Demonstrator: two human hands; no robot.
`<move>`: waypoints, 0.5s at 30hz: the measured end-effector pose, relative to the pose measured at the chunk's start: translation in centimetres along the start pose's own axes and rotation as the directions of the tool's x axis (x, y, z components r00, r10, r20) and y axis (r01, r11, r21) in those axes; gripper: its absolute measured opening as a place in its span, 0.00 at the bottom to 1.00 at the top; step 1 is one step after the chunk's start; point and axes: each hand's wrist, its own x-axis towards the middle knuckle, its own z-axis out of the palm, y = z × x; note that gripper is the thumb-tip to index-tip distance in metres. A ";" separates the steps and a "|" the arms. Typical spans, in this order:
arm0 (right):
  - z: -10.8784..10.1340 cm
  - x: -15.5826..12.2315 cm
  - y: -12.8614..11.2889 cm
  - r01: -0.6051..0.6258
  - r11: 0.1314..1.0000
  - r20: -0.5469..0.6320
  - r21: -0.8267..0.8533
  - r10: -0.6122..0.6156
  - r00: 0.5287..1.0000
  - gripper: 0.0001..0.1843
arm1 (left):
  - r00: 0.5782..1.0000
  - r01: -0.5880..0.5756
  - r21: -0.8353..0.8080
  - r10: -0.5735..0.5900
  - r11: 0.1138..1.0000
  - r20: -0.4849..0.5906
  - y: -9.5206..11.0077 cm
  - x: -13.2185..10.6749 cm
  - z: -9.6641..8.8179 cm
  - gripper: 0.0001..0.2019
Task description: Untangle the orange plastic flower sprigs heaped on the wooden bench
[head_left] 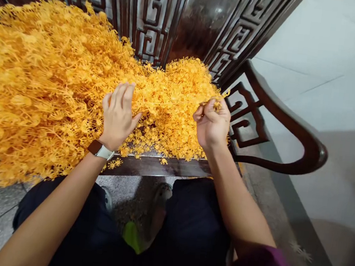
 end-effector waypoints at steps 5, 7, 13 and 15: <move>-1.5 0.9 -0.2 0.035 0.995 -0.052 0.093 -0.030 0.998 0.20 | 0.999 -0.010 0.026 0.009 1.000 0.034 -0.3 -0.1 0.4 0.37; -2.2 1.5 0.1 0.068 0.994 -0.074 0.083 -0.062 0.995 0.19 | 0.999 -0.007 0.029 0.006 1.000 0.034 -0.2 -0.1 0.4 0.38; -2.3 6.7 0.6 0.135 0.990 -0.045 -0.042 -0.137 0.989 0.19 | 1.000 -0.007 -0.024 0.007 1.000 0.008 -0.2 -0.3 0.2 0.45; -1.7 9.2 -0.7 0.127 0.992 -0.048 -0.013 -0.127 0.991 0.18 | 0.999 0.031 -0.056 -0.031 0.998 -0.006 -0.4 -0.3 0.3 0.45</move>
